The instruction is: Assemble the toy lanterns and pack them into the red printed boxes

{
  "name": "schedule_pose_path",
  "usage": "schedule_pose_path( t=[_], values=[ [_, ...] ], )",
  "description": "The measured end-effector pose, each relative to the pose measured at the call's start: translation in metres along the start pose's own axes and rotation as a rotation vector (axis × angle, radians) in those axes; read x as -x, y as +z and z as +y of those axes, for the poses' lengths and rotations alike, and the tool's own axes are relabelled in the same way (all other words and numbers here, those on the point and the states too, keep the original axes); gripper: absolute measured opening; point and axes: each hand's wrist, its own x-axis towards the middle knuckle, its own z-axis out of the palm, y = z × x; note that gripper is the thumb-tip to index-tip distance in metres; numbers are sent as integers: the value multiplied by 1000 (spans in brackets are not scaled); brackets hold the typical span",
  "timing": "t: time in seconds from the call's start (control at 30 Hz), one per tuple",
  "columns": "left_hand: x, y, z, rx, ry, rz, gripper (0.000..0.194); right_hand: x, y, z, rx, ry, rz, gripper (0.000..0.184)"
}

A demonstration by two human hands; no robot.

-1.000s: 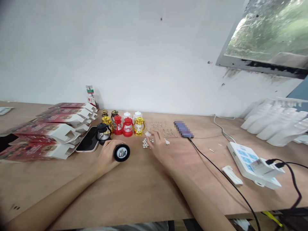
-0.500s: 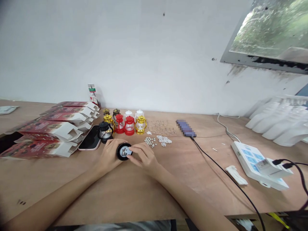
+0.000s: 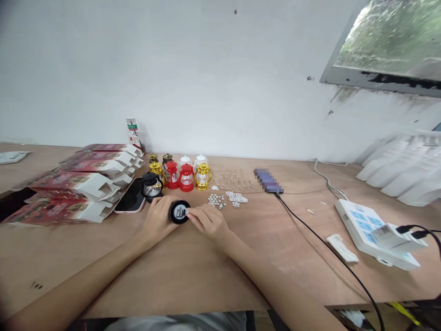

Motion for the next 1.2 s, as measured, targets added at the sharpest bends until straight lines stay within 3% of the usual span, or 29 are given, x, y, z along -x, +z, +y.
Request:
schedule_pose_path(
  t=[0.13, 0.33, 0.5, 0.63, 0.73, 1.0, 1.2],
  values=[
    [0, 0, 0, -17, -17, -15, 20, 1, -1, -1, -37, 141, -36, 16],
    [0, -1, 0, -32, -27, -32, 19, -5, -8, -5, -172, 237, -123, 17],
    [-1, -1, 0, -104, 2, -59, 19, -7, -7, -7, -402, 587, -216, 12],
    [-1, -1, 1, -149, 45, -52, 17, -3, 1, -4, -656, 873, -187, 19],
    [-1, 0, 2, -154, 61, -54, 20, -3, 5, -1, -779, 989, -161, 28],
    [-1, 1, 3, -152, 73, -32, 21, -5, 4, 3, -961, 1099, -154, 30],
    [-1, 1, 2, -182, 66, -58, 17, -4, -1, 4, -880, 939, -251, 26]
  ],
)
